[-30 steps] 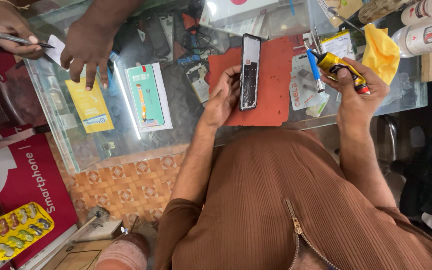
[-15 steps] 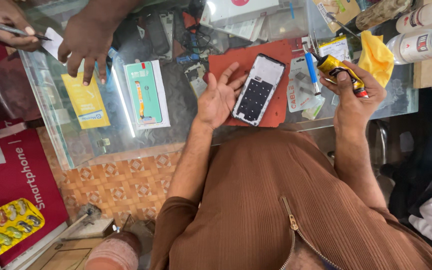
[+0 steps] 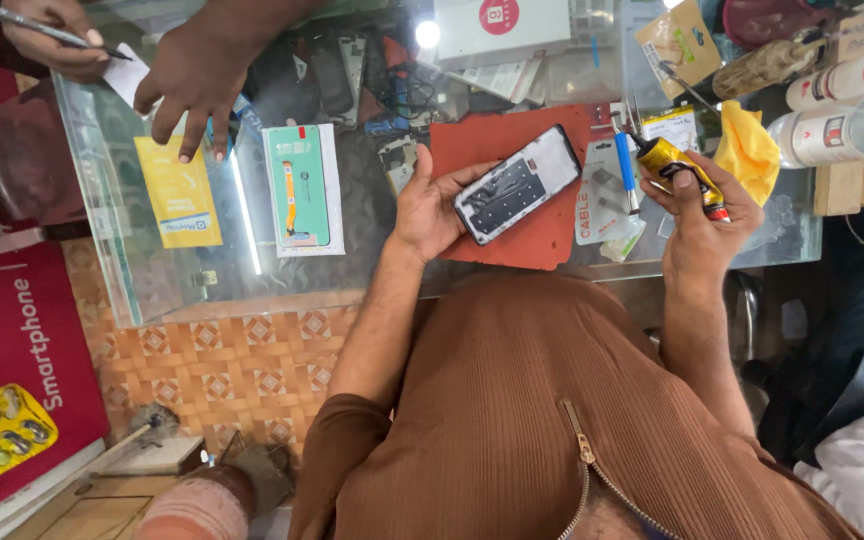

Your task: The person applies adhesive to the edges of a disassembled smartphone frame using a small tube, then wipes the surface with a cloth. The person handles the phone frame and adhesive tube throughout the process.

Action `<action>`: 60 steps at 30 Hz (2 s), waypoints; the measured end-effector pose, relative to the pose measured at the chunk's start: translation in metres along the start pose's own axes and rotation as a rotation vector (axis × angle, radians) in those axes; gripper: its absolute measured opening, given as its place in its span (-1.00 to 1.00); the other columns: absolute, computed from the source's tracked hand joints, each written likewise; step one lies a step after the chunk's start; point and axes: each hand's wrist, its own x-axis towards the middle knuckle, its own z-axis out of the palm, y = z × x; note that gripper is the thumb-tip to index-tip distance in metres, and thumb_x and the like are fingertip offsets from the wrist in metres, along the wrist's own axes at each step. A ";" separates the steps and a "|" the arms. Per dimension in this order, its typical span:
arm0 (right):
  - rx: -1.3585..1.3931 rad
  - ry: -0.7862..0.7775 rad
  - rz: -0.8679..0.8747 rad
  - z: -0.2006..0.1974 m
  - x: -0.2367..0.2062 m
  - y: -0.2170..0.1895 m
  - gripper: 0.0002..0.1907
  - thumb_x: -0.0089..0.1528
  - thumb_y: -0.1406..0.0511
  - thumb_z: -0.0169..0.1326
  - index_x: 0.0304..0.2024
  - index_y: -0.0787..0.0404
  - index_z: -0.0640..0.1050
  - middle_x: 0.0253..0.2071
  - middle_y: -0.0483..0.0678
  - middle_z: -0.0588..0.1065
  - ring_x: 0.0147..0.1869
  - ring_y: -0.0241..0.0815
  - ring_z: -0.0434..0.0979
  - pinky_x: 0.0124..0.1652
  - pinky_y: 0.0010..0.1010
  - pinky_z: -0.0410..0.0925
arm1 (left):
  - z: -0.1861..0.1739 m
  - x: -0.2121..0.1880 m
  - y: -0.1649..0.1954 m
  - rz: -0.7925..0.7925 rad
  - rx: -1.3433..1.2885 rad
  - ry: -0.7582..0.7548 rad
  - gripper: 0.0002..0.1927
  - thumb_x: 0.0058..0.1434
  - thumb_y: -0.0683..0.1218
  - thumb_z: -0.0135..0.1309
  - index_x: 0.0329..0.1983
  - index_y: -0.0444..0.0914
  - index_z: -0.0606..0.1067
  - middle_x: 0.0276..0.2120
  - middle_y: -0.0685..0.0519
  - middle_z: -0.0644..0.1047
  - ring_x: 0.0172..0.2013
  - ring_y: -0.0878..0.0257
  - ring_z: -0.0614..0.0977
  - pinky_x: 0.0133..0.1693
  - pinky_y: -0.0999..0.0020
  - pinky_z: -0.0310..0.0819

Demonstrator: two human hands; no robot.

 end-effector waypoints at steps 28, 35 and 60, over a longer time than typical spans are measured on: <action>-0.359 -0.269 -0.031 0.033 -0.025 -0.016 -0.79 0.42 0.55 0.10 0.10 0.53 0.55 -0.02 0.19 0.59 0.03 -0.07 0.67 0.08 -0.35 0.55 | 0.009 0.010 -0.016 0.225 0.239 -0.013 0.28 0.08 0.71 -0.59 0.50 -0.33 0.23 0.36 -0.30 0.39 0.38 -0.06 0.44 0.45 0.05 0.26; -0.482 -0.400 -0.172 0.047 -0.029 -0.017 -0.77 0.38 0.54 0.13 0.10 0.44 0.58 0.01 0.14 0.63 0.05 -0.21 0.67 0.06 -0.45 0.50 | 0.012 0.024 -0.034 0.454 -0.149 0.042 0.19 0.25 0.65 -0.45 0.35 -0.49 0.32 0.32 -0.37 0.41 0.39 -0.20 0.41 0.45 -0.08 0.24; -0.528 -0.306 -0.115 0.040 -0.021 -0.017 -0.77 0.42 0.48 0.17 0.13 0.42 0.59 -0.04 0.07 0.62 0.00 -0.29 0.63 0.03 -0.50 0.47 | 0.016 0.028 -0.024 0.392 -0.255 0.079 0.17 0.30 0.65 -0.44 0.36 -0.49 0.32 0.34 -0.28 0.40 0.36 -0.15 0.41 0.40 -0.08 0.25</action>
